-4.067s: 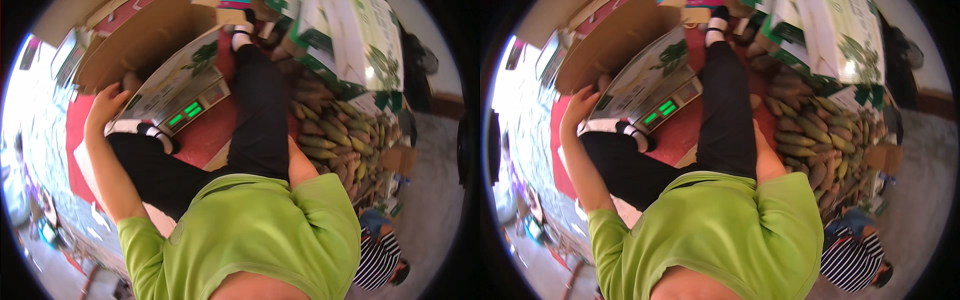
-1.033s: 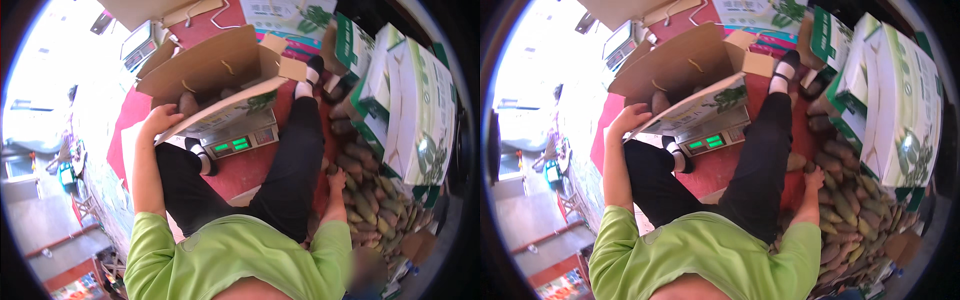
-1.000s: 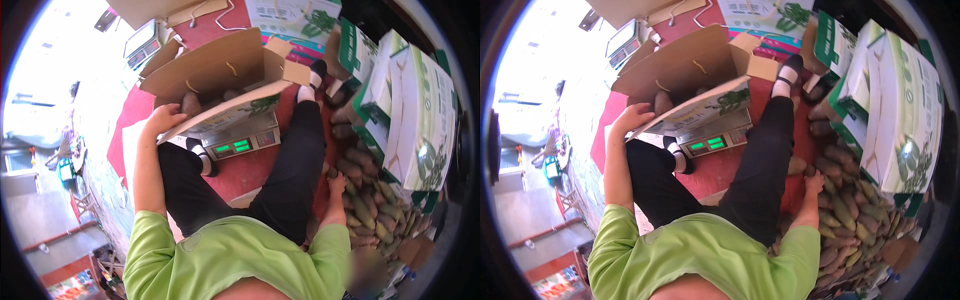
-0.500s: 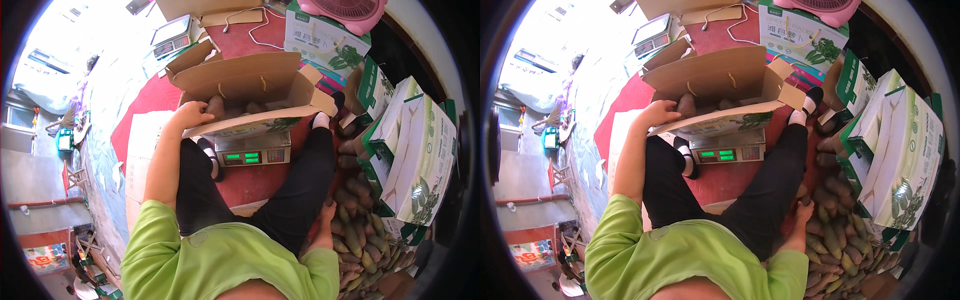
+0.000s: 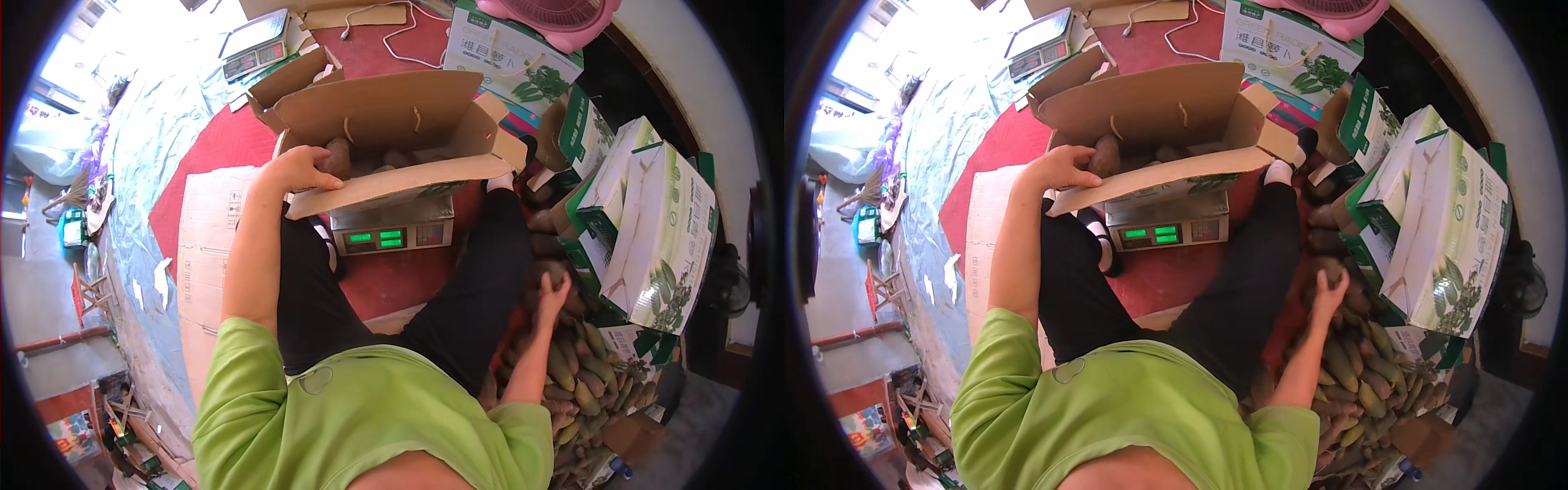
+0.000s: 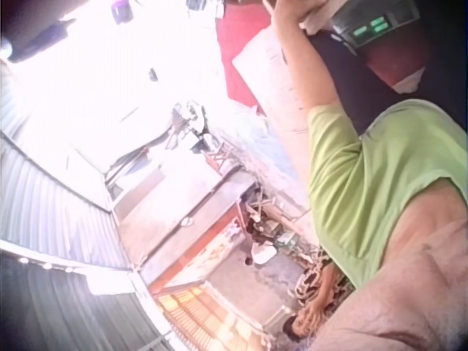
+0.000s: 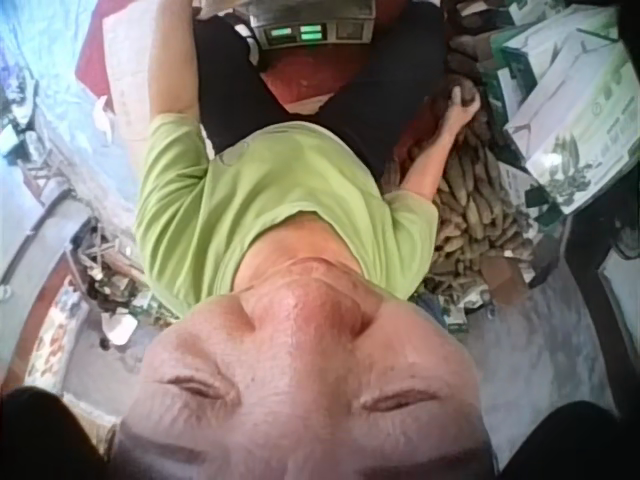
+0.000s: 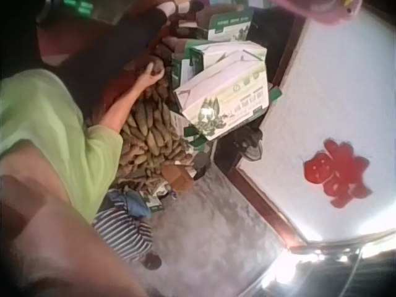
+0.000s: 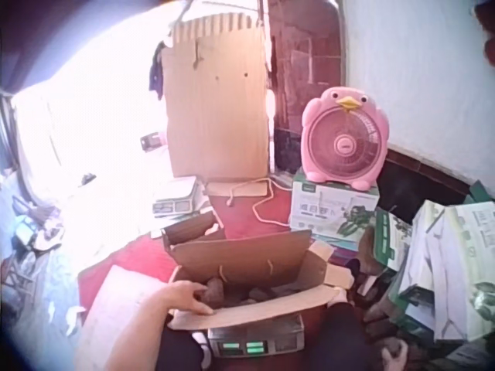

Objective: Weighing yams on a digital scale and placing them into a cardboard box.

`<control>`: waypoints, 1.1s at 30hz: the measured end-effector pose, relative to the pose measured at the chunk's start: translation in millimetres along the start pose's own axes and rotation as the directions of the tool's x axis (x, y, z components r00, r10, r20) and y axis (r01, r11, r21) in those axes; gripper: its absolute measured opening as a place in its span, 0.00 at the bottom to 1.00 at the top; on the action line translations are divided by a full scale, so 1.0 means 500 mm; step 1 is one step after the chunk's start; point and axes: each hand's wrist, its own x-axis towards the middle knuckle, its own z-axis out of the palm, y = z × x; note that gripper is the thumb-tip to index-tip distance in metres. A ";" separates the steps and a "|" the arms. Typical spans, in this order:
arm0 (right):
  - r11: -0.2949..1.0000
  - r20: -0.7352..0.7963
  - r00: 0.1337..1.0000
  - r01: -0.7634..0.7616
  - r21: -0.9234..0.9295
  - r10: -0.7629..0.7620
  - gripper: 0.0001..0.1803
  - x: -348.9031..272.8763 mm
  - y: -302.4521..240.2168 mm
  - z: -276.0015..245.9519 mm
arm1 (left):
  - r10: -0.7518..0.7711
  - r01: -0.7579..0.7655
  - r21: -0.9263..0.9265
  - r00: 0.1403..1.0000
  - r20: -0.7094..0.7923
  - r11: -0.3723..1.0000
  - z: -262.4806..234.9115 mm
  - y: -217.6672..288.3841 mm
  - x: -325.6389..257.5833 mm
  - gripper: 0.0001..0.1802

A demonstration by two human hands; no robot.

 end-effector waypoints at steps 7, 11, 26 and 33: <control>0.848 0.112 0.851 0.483 0.217 -0.514 0.27 -0.039 -0.460 0.162 | 0.021 -0.023 0.042 0.997 0.068 0.999 0.002 0.025 -0.006 0.48; 0.747 0.219 0.740 0.520 0.414 -0.636 0.26 -0.080 -0.589 0.301 | 0.004 -0.007 0.031 0.997 0.083 0.999 0.006 0.015 -0.007 0.47; 0.911 0.265 0.876 0.413 0.019 -0.403 0.12 0.029 -0.314 0.200 | 0.125 -0.122 -0.129 0.992 0.017 0.984 -0.003 -0.050 0.035 0.36; 0.882 0.100 0.995 0.040 -0.470 0.008 0.13 -0.067 0.045 -0.107 | 0.044 -0.040 -0.064 0.998 0.053 0.997 0.001 -0.007 0.040 0.29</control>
